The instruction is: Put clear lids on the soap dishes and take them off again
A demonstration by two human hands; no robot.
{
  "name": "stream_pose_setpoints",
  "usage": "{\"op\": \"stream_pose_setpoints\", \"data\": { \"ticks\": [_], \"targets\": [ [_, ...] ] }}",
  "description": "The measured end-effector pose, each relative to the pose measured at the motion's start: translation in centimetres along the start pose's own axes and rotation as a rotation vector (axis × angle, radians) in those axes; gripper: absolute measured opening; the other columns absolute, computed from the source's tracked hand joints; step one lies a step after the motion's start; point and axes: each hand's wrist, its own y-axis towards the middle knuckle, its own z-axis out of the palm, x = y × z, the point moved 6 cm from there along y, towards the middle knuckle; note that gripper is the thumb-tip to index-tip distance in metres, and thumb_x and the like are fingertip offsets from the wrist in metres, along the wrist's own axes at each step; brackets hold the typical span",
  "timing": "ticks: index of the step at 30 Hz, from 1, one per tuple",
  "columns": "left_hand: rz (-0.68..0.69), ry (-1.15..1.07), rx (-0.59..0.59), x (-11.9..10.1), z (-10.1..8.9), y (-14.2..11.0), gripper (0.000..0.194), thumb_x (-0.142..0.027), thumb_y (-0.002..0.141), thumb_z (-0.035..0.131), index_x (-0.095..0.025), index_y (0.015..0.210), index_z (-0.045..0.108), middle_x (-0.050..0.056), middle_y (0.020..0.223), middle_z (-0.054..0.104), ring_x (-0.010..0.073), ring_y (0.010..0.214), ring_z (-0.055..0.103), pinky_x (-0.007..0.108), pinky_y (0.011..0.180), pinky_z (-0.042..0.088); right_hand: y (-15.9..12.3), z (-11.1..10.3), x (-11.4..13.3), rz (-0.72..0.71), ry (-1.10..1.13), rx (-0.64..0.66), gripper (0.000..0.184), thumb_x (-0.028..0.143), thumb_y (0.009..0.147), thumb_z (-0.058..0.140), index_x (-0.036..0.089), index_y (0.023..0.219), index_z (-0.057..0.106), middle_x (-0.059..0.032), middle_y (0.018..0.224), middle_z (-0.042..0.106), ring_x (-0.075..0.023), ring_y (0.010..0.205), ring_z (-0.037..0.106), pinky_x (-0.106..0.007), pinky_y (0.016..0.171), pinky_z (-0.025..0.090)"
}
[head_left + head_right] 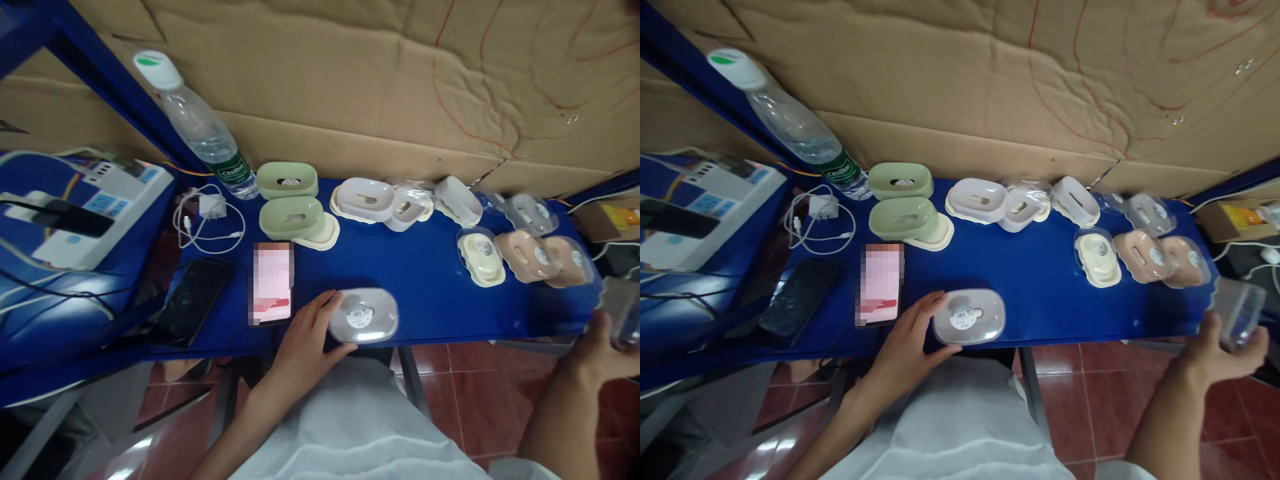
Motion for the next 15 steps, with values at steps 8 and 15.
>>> {"op": "stream_pose_setpoints", "data": {
  "ticks": [8,15],
  "targets": [
    [0.008,-0.038,-0.022,-0.7,0.1,0.2,0.098,-0.028,0.088,0.089,-0.036,0.166,0.030,0.009,0.176,0.037,0.0325,0.160,0.042,0.056,0.127,0.045,-5.3,1.5,-1.6,-0.101,-0.226,-0.017,0.105,0.071,0.058,0.096,0.028,0.149,0.067,-0.0313,0.146,0.056,-0.0591,0.138,0.055,-0.072,0.114,0.044],
    [0.027,-0.044,-0.017,-0.2,0.4,-0.1,0.099,-0.034,0.087,0.090,-0.037,0.166,0.031,0.009,0.170,0.049,0.0323,0.154,0.050,0.055,0.125,0.046,-4.0,2.4,2.9,-0.037,-0.205,0.143,0.122,0.063,0.074,0.088,0.038,0.174,0.023,-0.0257,0.176,0.025,-0.0570,0.162,0.021,-0.085,0.121,0.023]
  ]
}}
